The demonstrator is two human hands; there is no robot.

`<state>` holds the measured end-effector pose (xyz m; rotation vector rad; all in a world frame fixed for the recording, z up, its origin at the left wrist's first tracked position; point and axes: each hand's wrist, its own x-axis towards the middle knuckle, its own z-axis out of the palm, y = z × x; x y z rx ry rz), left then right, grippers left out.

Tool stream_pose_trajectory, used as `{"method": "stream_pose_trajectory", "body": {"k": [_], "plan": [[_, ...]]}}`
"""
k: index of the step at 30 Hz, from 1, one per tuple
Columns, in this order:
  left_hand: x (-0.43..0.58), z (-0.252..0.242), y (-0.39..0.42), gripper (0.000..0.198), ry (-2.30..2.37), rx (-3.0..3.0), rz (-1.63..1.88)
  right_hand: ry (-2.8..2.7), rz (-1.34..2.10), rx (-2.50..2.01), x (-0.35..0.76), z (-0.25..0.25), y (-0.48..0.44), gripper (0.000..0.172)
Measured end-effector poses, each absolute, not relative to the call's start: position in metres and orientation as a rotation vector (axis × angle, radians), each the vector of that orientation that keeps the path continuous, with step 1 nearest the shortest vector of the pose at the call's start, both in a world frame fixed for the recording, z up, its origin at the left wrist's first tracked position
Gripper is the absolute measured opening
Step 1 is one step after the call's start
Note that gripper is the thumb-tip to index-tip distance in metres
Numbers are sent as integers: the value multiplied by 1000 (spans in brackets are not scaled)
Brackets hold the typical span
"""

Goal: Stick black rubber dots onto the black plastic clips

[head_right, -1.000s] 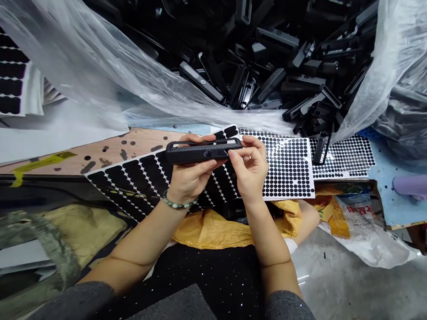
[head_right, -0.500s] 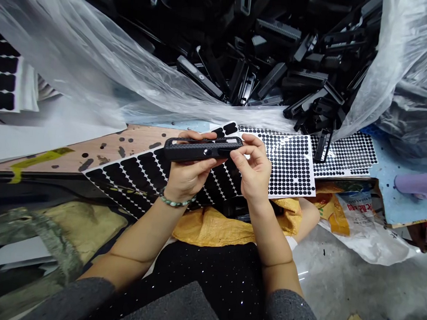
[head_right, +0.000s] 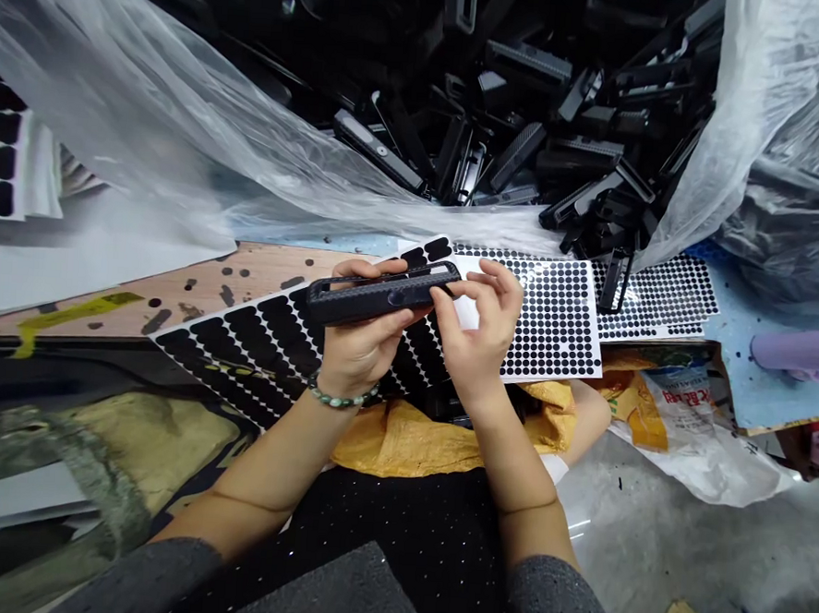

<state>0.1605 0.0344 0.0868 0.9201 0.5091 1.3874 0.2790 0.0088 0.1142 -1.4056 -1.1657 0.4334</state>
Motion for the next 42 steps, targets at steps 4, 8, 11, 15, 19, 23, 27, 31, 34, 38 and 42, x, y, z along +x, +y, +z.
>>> {"method": "stream_pose_trajectory", "body": {"k": [4, 8, 11, 15, 19, 23, 27, 31, 34, 38, 42], "plan": [[166, 85, 30, 40, 541, 883, 1401, -1194, 321, -1491, 275, 113, 3, 18], [167, 84, 30, 39, 531, 843, 1399, -1078, 381, -1453, 277, 103, 3, 64], [167, 83, 30, 39, 561, 847, 1390, -1063, 624, -1353, 281, 96, 7, 75], [164, 80, 26, 39, 566, 853, 1362, -1120, 804, -1265, 281, 97, 11, 60], [143, 84, 29, 41, 448, 867, 1134, -1154, 788, -1198, 291, 109, 9, 31], [119, 98, 45, 42, 485, 1010, 811, -1375, 844, -1219, 309, 126, 1, 23], [117, 113, 55, 31, 532, 1176, 582, -1562, 806, -1271, 315, 135, -3, 22], [127, 116, 49, 18, 557, 1142, 610, -1655, 729, -1308, 313, 132, -4, 17], [136, 112, 43, 15, 690, 1173, 699, -1701, 559, -1352, 312, 129, -3, 11], [144, 105, 40, 10, 813, 1261, 829, -1752, 330, -1384, 310, 130, 0, 6], [149, 102, 39, 8, 852, 1262, 868, -1786, 332, -1356, 307, 132, 1, 13]]}}
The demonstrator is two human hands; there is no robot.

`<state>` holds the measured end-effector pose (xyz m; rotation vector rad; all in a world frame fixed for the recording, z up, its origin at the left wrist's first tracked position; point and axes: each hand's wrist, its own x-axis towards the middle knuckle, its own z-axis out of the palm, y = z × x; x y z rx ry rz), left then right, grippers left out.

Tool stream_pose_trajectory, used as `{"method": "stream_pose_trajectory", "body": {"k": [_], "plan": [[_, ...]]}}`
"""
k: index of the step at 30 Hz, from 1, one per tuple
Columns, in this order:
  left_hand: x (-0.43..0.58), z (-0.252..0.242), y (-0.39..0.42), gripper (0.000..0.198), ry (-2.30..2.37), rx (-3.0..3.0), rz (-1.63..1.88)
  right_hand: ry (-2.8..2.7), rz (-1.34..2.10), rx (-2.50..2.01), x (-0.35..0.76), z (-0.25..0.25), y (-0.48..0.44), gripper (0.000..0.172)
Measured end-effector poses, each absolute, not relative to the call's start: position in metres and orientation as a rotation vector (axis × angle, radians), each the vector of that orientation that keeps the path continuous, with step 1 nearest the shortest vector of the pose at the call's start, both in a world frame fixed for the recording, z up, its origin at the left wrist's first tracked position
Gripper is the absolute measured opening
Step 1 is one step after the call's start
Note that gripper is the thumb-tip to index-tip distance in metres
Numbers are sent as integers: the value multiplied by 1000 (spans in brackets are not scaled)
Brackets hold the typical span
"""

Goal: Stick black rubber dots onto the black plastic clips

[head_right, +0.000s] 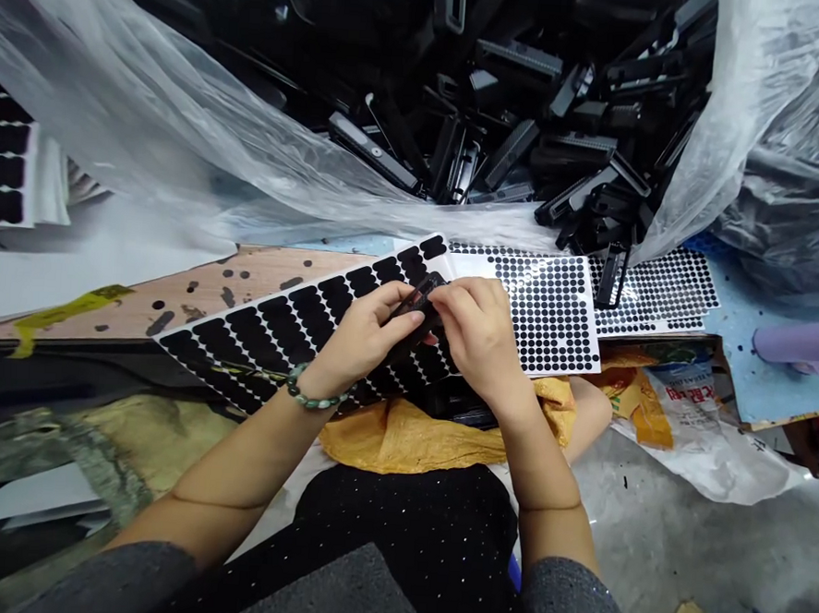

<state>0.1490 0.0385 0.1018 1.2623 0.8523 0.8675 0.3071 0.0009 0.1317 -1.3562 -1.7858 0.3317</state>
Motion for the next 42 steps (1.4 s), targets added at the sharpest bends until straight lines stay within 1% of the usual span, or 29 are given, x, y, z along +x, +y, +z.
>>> {"method": "stream_pose_trajectory", "body": {"k": [3, 6, 8, 10, 12, 13, 15, 18, 20, 22, 25, 28, 29, 31, 32, 35, 36, 38, 40, 42], "plan": [[150, 101, 37, 9, 874, 1287, 951, -1699, 411, -1323, 302, 130, -2, 9], [151, 102, 34, 13, 877, 1275, 983, -1477, 471, -1354, 296, 125, -5, 15], [151, 104, 33, 16, 866, 1213, 946, -1318, 435, -1435, 295, 119, -4, 24], [151, 105, 32, 20, 853, 1134, 890, -1215, 468, -1505, 295, 114, -3, 40], [151, 105, 32, 23, 837, 1084, 856, -1167, 658, -1496, 295, 109, -1, 56], [151, 105, 32, 24, 830, 1082, 855, -1144, 782, -1466, 294, 107, -1, 60], [151, 104, 32, 25, 825, 1117, 881, -1075, 962, -1405, 291, 104, 0, 63], [152, 102, 32, 24, 845, 1187, 908, -962, 1039, -1379, 286, 102, 1, 53], [153, 100, 30, 24, 854, 1187, 879, -918, 1045, -1367, 286, 101, 1, 43], [153, 96, 28, 25, 845, 1156, 816, -899, 1048, -1349, 288, 99, 0, 37], [154, 91, 26, 24, 789, 1170, 714, -893, 1027, -1356, 300, 94, -5, 34], [154, 91, 40, 22, 710, 1332, 647, -917, 947, -1415, 320, 91, -19, 31], [155, 92, 51, 23, 715, 1391, 669, -948, 922, -1440, 327, 92, -24, 29], [162, 97, 79, 23, 781, 1470, 791, -1175, 1059, -1476, 340, 93, -34, 30], [167, 99, 96, 22, 842, 1505, 882, -1279, 1074, -1493, 346, 94, -38, 30], [195, 103, 151, 16, 1015, 1755, 1056, -1364, 965, -1602, 353, 94, -40, 23], [205, 102, 167, 18, 1073, 1853, 1027, -1333, 902, -1644, 354, 94, -38, 19], [225, 96, 192, 21, 1184, 2014, 857, -1291, 790, -1714, 355, 91, -29, 12], [238, 90, 207, 29, 1315, 2113, 688, -1313, 668, -1780, 357, 88, -17, 9], [243, 86, 217, 35, 1454, 2139, 598, -1374, 589, -1870, 359, 85, -2, 8]]}}
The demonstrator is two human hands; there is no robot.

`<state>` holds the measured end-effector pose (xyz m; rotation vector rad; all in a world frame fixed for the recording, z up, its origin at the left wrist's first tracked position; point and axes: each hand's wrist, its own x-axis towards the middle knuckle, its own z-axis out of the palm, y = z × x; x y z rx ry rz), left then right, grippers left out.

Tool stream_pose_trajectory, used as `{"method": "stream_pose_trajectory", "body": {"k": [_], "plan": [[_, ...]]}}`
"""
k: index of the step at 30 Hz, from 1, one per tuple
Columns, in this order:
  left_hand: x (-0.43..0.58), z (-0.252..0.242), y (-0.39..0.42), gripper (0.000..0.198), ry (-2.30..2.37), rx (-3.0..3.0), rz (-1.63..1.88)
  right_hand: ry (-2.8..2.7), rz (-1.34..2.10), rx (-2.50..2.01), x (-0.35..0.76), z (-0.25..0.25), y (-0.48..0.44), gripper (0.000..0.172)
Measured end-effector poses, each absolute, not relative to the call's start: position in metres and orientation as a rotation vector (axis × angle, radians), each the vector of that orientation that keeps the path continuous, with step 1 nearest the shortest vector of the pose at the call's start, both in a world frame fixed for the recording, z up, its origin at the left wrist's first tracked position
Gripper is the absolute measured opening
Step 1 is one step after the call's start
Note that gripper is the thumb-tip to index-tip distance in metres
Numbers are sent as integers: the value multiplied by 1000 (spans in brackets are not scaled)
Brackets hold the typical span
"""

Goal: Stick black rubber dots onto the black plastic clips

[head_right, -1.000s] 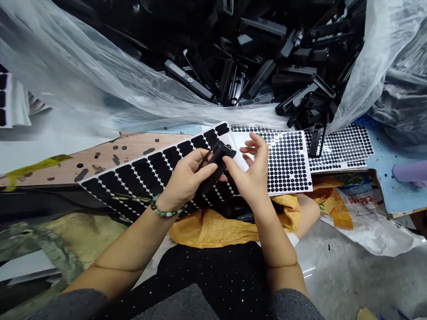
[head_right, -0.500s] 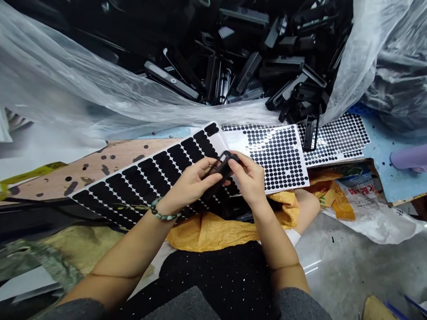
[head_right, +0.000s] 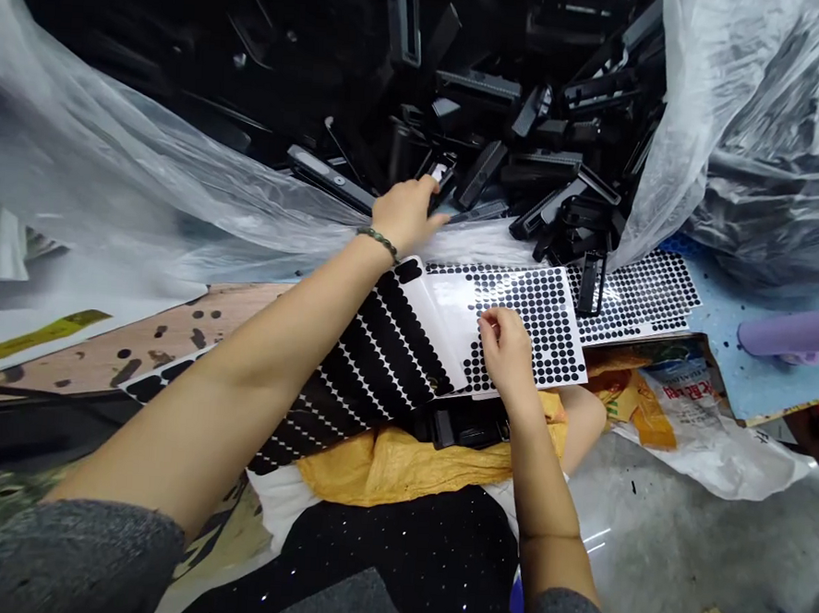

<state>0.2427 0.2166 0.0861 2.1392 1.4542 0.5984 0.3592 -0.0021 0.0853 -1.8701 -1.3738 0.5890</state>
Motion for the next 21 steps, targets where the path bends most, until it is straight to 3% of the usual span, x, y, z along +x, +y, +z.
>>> {"method": "stream_pose_trajectory", "body": {"k": [4, 8, 11, 18, 21], "plan": [[230, 90, 226, 38, 1547, 2010, 614, -1544, 585, -2086, 358, 80, 28, 7], [204, 101, 224, 17, 1420, 1693, 938, -1645, 619, -2209, 353, 80, 45, 8], [182, 105, 211, 14, 1347, 1473, 1102, -1657, 660, -2203, 354, 82, 47, 10], [156, 89, 163, 16, 969, 823, 1119, -1199, 784, -1745, 347, 82, 44, 8], [164, 82, 146, 18, 921, 752, 1090, -1016, 951, -1449, 331, 87, 51, 18]]}}
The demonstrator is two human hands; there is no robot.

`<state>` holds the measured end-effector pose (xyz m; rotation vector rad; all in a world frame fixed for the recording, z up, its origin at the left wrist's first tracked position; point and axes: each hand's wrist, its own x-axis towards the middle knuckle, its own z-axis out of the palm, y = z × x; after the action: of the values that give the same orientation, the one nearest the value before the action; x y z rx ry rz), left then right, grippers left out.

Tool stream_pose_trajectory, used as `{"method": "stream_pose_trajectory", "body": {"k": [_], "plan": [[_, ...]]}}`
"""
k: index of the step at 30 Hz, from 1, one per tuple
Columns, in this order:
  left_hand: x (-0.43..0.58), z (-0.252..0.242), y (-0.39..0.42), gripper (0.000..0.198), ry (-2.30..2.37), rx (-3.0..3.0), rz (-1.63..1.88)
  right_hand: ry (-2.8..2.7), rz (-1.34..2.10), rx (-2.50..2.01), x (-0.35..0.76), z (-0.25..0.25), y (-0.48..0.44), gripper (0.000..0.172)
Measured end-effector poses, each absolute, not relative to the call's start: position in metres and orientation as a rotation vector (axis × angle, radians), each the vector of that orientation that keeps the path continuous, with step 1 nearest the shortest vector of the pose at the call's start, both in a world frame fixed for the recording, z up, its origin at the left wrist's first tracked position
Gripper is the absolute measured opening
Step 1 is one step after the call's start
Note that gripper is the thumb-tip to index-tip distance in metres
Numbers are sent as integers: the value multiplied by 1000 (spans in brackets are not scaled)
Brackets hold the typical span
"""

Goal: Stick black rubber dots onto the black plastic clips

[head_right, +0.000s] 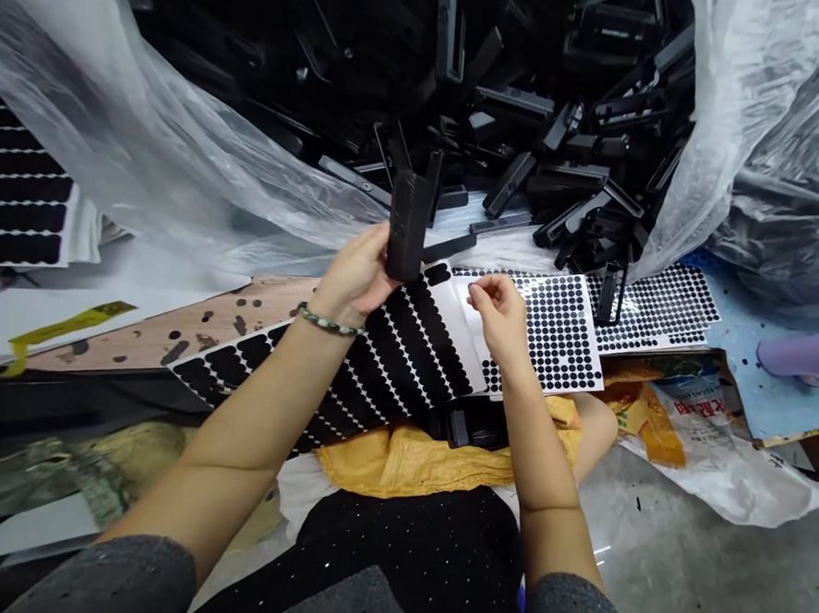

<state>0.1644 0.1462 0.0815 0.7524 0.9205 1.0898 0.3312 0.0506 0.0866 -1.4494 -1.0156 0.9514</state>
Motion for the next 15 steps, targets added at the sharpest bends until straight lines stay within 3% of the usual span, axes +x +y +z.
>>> {"method": "stream_pose_trajectory", "body": {"k": [6, 15], "plan": [[186, 91, 120, 14, 899, 751, 1047, -1008, 946, -1258, 305, 98, 71, 39], [192, 96, 98, 14, 832, 1002, 1282, -1228, 718, -1362, 300, 105, 74, 28]]}}
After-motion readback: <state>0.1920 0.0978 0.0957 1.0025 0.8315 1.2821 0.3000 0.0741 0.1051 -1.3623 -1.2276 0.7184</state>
